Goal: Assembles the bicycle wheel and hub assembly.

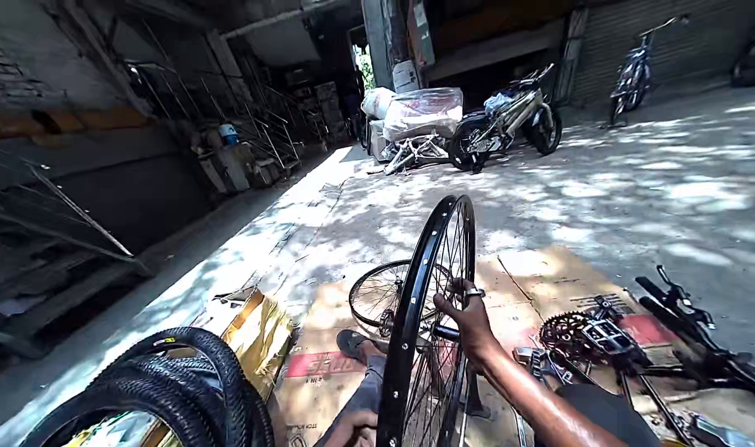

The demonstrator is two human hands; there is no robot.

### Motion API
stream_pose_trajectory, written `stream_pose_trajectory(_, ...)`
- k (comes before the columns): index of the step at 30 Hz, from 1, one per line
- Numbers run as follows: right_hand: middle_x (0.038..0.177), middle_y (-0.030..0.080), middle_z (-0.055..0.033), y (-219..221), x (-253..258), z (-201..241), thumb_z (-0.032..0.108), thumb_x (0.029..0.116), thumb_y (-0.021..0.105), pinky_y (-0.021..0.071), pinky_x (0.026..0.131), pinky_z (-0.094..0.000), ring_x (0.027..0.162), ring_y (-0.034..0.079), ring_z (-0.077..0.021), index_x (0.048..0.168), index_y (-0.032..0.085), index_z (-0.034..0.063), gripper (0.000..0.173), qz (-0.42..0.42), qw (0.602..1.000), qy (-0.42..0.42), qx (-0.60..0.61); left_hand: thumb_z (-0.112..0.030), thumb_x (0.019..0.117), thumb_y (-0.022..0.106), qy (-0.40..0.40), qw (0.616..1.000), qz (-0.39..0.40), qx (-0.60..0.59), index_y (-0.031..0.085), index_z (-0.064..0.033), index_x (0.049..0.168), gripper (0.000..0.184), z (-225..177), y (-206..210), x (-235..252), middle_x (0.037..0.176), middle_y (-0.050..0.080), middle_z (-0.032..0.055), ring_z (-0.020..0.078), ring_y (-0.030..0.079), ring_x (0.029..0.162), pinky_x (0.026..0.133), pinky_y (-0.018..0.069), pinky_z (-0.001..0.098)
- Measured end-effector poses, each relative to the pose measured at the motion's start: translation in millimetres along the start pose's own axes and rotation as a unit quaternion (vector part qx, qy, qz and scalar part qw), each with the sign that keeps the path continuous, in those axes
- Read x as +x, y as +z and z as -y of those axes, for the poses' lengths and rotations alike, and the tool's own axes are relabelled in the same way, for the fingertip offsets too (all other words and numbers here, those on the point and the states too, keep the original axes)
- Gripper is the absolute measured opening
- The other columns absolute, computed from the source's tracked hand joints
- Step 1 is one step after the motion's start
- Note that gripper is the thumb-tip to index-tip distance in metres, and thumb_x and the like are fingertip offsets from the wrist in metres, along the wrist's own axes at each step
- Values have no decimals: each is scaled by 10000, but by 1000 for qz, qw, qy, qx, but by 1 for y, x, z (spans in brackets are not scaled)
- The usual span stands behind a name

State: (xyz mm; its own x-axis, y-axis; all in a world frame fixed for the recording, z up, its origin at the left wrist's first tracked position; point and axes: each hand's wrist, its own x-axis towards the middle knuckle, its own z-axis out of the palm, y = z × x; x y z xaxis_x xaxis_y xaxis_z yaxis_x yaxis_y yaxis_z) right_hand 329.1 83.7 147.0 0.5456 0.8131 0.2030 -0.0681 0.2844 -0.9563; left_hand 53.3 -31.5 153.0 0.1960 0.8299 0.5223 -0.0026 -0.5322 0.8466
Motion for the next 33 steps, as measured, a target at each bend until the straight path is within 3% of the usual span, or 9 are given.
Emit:
stream_pose_trajectory(4,1308,602,-113,-5,3,-55,356,700,923,513,977,-494,1212,571,-243,1401,517,82,855,8,999,33,-37,-347,1104,347,-248,967,1,54,645,-23,1204,451,46,-10,76,938,678,69,174,667,753,623,581,345)
stream_pose_trajectory(9,1308,619,-111,-2,10,-89,424,699,869,502,991,-462,1206,582,-226,1438,488,63,907,-5,996,78,-51,-593,1068,330,-389,894,128,178,497,-127,1509,662,156,4,183,1351,616,204,339,650,1139,910,545,566)
stream_pose_trajectory(14,1306,601,-145,6,10,-89,438,648,914,509,967,-450,1185,581,-244,1447,465,30,1003,-24,988,151,-21,-700,1034,200,-527,820,175,138,618,-108,1306,774,191,47,231,1065,659,144,282,625,884,789,517,497)
stream_pose_trajectory(18,1281,603,-153,4,6,-82,381,653,917,512,941,-437,1142,593,-233,1443,452,18,985,-38,983,181,8,-309,1120,249,-440,879,87,-162,616,-31,925,500,199,44,246,744,685,75,163,665,676,677,569,322)
stream_pose_trajectory(21,1255,608,-149,1,6,-80,356,692,918,522,930,-403,1109,606,-220,1439,449,14,946,-58,977,203,41,-367,1102,225,-337,870,-88,-350,475,-128,636,580,214,43,259,509,509,14,170,557,469,544,540,353)
stream_pose_trajectory(23,1248,609,-145,0,6,-81,379,701,910,519,921,-411,1103,603,-226,1437,463,25,932,-79,973,213,51,-380,1128,276,-352,934,1,-50,559,-11,813,561,222,44,258,592,523,74,150,502,500,502,450,280)
stream_pose_trajectory(26,1251,608,-143,-1,9,-81,398,746,890,524,910,-436,1112,603,-229,1432,468,39,882,-89,968,229,47,-498,1109,226,-409,809,315,282,648,-24,1307,665,176,56,251,1198,682,200,310,653,1097,992,488,535)
stream_pose_trajectory(30,1267,598,-139,-3,14,-80,328,767,890,513,900,-438,1111,595,-226,1427,471,65,824,-92,965,238,55,-274,1109,307,-413,899,138,-43,656,-17,938,466,189,42,243,780,677,56,130,621,691,690,530,305)
stream_pose_trajectory(33,1210,613,-135,-5,15,-81,320,742,914,515,881,-455,1052,602,-233,1435,447,81,868,-93,964,237,74,-516,1068,256,-373,911,-3,-177,563,-154,859,519,201,34,247,602,516,-32,77,496,494,532,492,263)
